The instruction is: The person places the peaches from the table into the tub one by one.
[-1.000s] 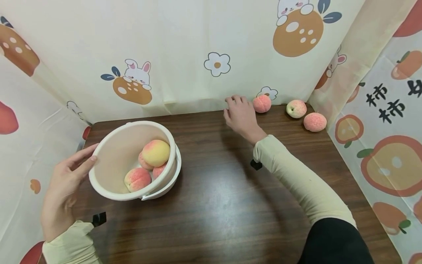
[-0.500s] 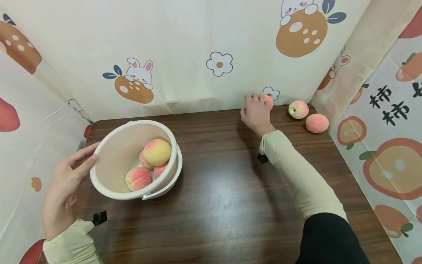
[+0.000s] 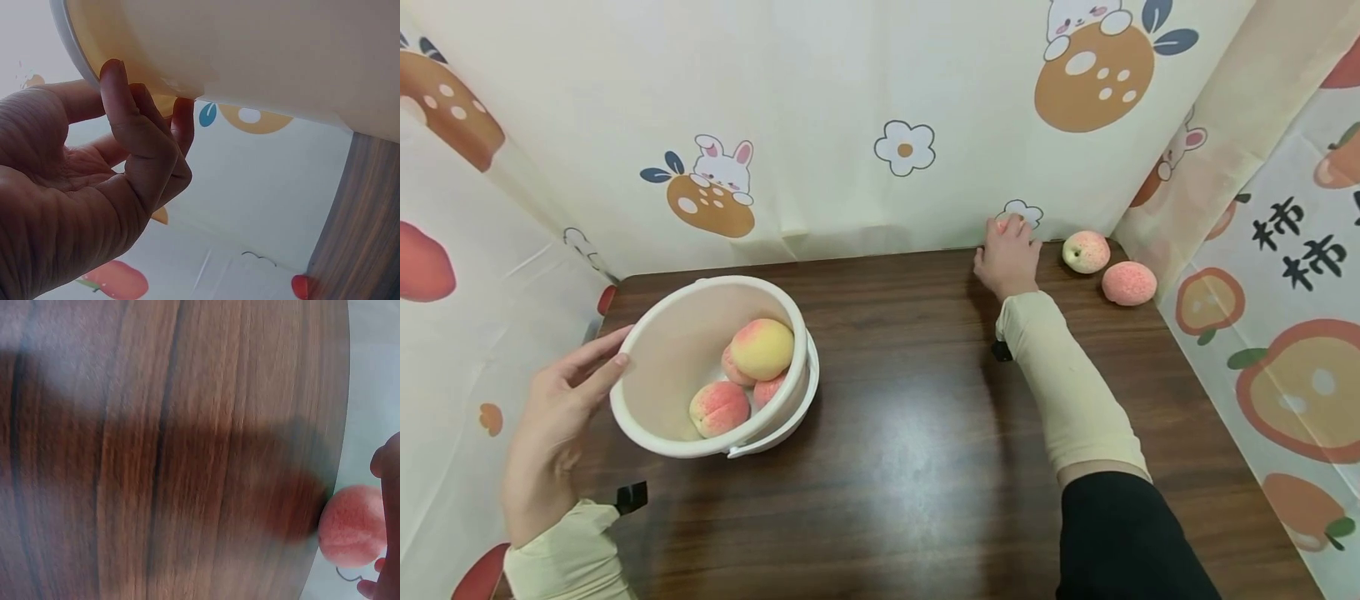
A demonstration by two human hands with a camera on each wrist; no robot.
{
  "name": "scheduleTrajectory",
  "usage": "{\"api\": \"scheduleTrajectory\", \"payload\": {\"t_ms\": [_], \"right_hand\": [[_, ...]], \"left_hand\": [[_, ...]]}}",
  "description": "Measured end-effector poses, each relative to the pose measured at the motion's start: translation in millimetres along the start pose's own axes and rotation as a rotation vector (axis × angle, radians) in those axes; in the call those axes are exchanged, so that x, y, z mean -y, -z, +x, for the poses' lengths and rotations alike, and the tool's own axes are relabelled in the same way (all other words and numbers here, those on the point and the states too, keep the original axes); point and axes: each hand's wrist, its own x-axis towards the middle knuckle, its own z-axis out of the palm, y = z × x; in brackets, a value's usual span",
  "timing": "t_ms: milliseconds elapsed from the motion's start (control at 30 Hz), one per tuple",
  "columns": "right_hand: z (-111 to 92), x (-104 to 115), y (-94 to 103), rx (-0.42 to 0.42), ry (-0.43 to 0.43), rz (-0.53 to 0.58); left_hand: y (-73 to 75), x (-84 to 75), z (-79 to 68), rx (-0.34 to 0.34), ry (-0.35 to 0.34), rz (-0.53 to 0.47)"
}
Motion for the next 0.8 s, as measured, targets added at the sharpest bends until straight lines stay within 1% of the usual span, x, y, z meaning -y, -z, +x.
{"api": "scheduleTrajectory", "payload": {"t_ms": [233, 400, 633, 800], "right_hand": [[7.3, -6.0, 2.6, 0.053, -0.03, 0.009], [11.0, -11.6, 3.2, 0.088, -0.026, 0.03], [14.4, -15.4, 4.5, 0.097, -0.024, 0.053], [17.3, -17.6, 3.5, 0.082, 0.006, 0.089]], "left_hand": [[-1.3, -1.3, -1.1, -0.007, 0.006, 0.01], [-3.1, -1.3, -0.4, -0.002, -0.003, 0.017], [-2.7, 0.1, -0.4, -0.017, 0.003, 0.035], [-2.0, 0.6, -1.4, -0.027, -0.004, 0.054]]}}
